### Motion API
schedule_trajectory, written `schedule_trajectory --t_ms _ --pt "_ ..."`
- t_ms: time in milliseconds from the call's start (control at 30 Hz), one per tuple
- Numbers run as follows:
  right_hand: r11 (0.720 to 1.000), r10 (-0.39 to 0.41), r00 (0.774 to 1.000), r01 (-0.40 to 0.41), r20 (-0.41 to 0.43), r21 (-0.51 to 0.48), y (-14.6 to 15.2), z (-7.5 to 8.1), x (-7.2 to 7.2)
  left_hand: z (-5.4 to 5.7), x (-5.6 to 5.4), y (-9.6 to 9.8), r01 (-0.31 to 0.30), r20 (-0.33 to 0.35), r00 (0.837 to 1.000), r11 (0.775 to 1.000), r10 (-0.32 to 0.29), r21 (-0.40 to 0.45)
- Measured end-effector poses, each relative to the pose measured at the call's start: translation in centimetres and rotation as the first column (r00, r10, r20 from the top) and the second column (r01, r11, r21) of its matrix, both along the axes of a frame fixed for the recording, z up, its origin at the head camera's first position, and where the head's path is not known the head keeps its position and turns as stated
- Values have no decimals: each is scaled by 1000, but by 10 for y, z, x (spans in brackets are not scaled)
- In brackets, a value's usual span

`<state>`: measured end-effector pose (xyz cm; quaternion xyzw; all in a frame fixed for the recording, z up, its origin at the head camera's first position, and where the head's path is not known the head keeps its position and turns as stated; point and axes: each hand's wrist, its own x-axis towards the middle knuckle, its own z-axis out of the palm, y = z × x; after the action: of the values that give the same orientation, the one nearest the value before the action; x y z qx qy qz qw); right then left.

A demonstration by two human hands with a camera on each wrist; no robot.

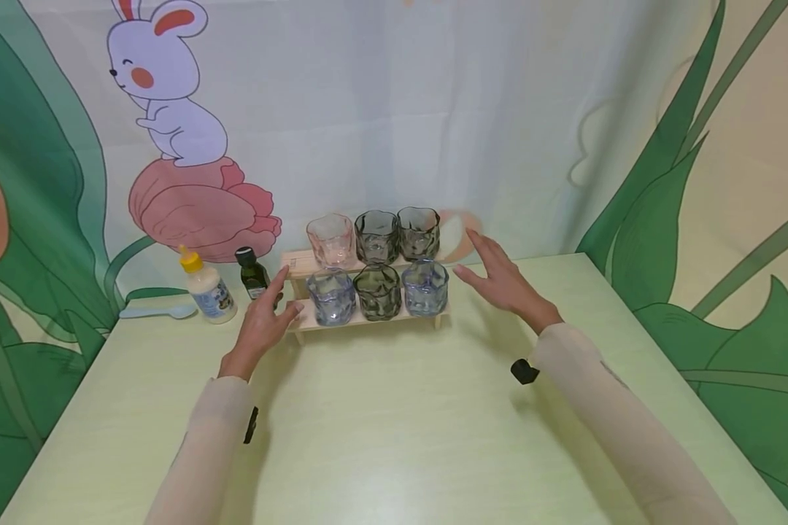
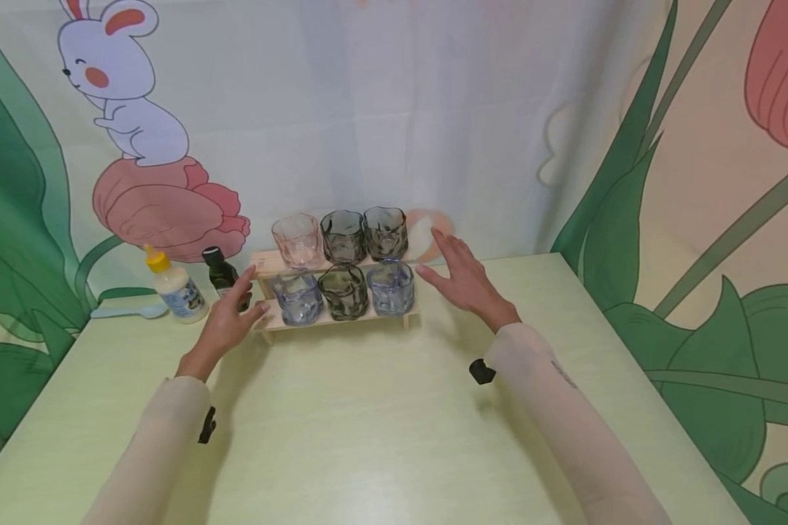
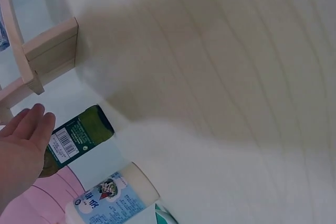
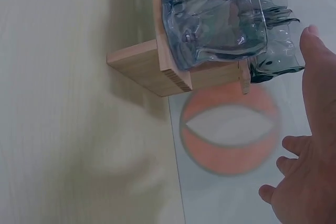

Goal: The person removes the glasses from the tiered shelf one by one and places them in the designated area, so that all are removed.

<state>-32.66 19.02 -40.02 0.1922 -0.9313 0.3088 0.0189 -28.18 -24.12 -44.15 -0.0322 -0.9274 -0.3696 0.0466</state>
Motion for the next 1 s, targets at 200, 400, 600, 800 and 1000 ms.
schedule_trajectory --t_ms 200,400,600,800,1000 --pt "999 17 1000 -16 9 -45 -8 4 -10 -2 -2 -1 22 -26 999 1000 -22 8" --pt "996 27 999 -24 29 -90 -18 10 -14 -6 -4 -2 15 -14 1000 1000 -15 2" --pt "993 42 998 -38 38 -108 -29 17 -19 -9 -5 -4 14 4 1000 1000 -14 -23" --pt "991 68 998 -66 15 -115 -39 23 -28 -14 -6 -5 14 0 1000 998 -14 -58" --pt "988 74 997 -73 6 -138 -51 30 -37 -16 -6 -3 -6 -14 1000 998 5 -63"
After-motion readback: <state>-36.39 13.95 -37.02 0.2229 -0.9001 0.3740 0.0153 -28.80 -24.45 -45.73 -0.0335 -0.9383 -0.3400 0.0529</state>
